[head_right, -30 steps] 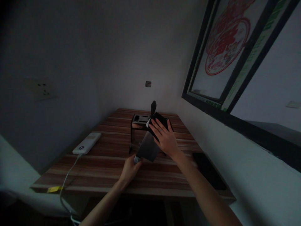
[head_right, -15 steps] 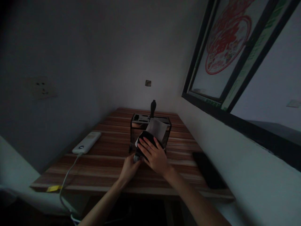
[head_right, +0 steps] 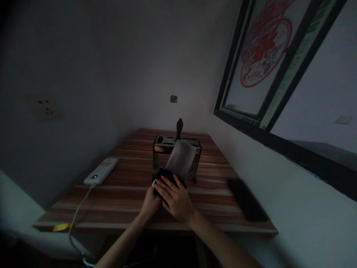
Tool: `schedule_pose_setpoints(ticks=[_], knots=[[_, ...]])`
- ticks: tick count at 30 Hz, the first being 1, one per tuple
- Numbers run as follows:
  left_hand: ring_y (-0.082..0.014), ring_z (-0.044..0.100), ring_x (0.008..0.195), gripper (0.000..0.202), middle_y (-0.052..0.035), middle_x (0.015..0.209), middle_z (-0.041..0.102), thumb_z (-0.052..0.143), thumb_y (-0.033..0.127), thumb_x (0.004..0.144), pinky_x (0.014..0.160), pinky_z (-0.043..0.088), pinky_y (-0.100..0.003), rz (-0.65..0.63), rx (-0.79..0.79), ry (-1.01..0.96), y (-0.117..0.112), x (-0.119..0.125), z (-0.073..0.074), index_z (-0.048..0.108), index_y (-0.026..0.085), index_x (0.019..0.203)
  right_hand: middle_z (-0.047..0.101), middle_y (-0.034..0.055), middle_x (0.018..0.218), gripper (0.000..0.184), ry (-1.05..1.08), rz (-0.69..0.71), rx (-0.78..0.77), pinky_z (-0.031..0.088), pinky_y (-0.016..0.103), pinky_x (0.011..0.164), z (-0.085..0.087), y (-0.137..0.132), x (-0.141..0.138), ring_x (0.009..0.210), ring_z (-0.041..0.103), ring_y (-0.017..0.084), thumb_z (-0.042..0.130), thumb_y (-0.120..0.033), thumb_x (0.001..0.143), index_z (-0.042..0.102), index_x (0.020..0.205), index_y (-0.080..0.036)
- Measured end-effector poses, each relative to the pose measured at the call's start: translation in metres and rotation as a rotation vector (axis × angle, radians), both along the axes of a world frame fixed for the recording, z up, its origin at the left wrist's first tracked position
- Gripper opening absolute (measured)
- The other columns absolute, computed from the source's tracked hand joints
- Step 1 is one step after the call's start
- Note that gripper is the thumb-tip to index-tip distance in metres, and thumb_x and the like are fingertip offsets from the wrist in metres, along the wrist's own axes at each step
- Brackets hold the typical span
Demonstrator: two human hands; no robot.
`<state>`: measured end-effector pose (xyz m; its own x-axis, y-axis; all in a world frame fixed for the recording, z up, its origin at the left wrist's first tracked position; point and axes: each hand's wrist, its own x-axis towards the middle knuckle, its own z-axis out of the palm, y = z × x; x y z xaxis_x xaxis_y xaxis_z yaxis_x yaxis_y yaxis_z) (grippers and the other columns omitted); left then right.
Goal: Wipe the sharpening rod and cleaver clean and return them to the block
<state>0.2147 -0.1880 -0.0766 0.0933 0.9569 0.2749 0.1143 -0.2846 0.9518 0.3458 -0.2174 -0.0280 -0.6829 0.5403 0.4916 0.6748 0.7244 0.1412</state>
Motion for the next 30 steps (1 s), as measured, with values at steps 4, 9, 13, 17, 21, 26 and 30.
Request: schedule_pose_setpoints(ticks=[4,9,13,17,21,26,30], knots=[[-0.0178,0.060,0.071,0.020,-0.0067,0.076,0.066,0.045,0.020,0.071,0.061,0.047,-0.023,0.010,0.010,-0.011,0.000,0.001,-0.002,0.059,0.010,0.081,0.036,0.0023,0.137,0.054,-0.002,-0.004,-0.024,0.012,0.047,0.108,-0.001,0.000,-0.001,0.131,0.019,0.018,0.038,-0.017,0.082,0.026,0.135,-0.018],[-0.0187,0.060,0.075,0.025,-0.0076,0.076,0.066,0.045,0.020,0.072,0.060,0.047,-0.023,-0.015,0.015,0.014,0.001,0.000,-0.003,0.059,0.010,0.088,0.036,0.0042,0.137,0.053,-0.004,0.004,-0.010,0.013,0.047,0.107,-0.004,0.001,0.003,0.131,0.019,0.018,0.038,-0.018,0.082,0.027,0.134,-0.017],[-0.0189,0.060,0.076,0.026,-0.0076,0.075,0.066,0.045,0.020,0.072,0.060,0.047,-0.023,-0.012,-0.004,0.036,0.002,0.000,-0.002,0.059,0.009,0.091,0.037,0.0055,0.136,0.056,-0.012,0.004,0.014,0.016,0.047,0.106,-0.003,0.003,0.006,0.130,0.022,0.017,0.039,-0.016,0.081,0.025,0.135,-0.016],[-0.0184,0.060,0.075,0.025,-0.0080,0.079,0.066,0.045,0.020,0.071,0.060,0.047,-0.023,-0.009,-0.007,0.032,0.002,0.000,0.000,0.060,0.009,0.089,0.038,0.0054,0.136,0.057,-0.022,0.003,0.026,0.018,0.047,0.106,-0.002,0.004,0.007,0.130,0.023,0.018,0.040,-0.017,0.081,0.024,0.135,-0.017],[-0.0178,0.060,0.070,0.021,-0.0078,0.077,0.067,0.046,0.017,0.069,0.058,0.046,-0.023,-0.001,-0.017,0.036,0.001,0.000,0.002,0.060,0.009,0.083,0.036,0.0042,0.137,0.056,-0.032,0.010,0.021,0.017,0.047,0.106,-0.001,0.006,0.008,0.130,0.022,0.017,0.039,-0.018,0.082,0.022,0.136,-0.017],[-0.0186,0.060,0.071,0.021,-0.0073,0.073,0.067,0.045,0.015,0.067,0.058,0.046,-0.023,-0.010,-0.022,0.041,0.003,0.001,0.003,0.061,0.010,0.079,0.036,0.0042,0.136,0.054,-0.032,0.005,0.041,0.017,0.047,0.106,0.001,0.009,0.010,0.130,0.023,0.017,0.038,-0.021,0.085,0.023,0.136,-0.018],[-0.0183,0.059,0.069,0.019,-0.0072,0.073,0.066,0.046,0.016,0.066,0.059,0.045,-0.023,-0.005,-0.020,0.052,0.004,0.002,0.003,0.061,0.009,0.074,0.037,0.0049,0.136,0.051,-0.023,-0.012,0.057,0.017,0.047,0.106,0.005,0.013,0.012,0.130,0.024,0.018,0.038,-0.023,0.085,0.025,0.135,-0.018]])
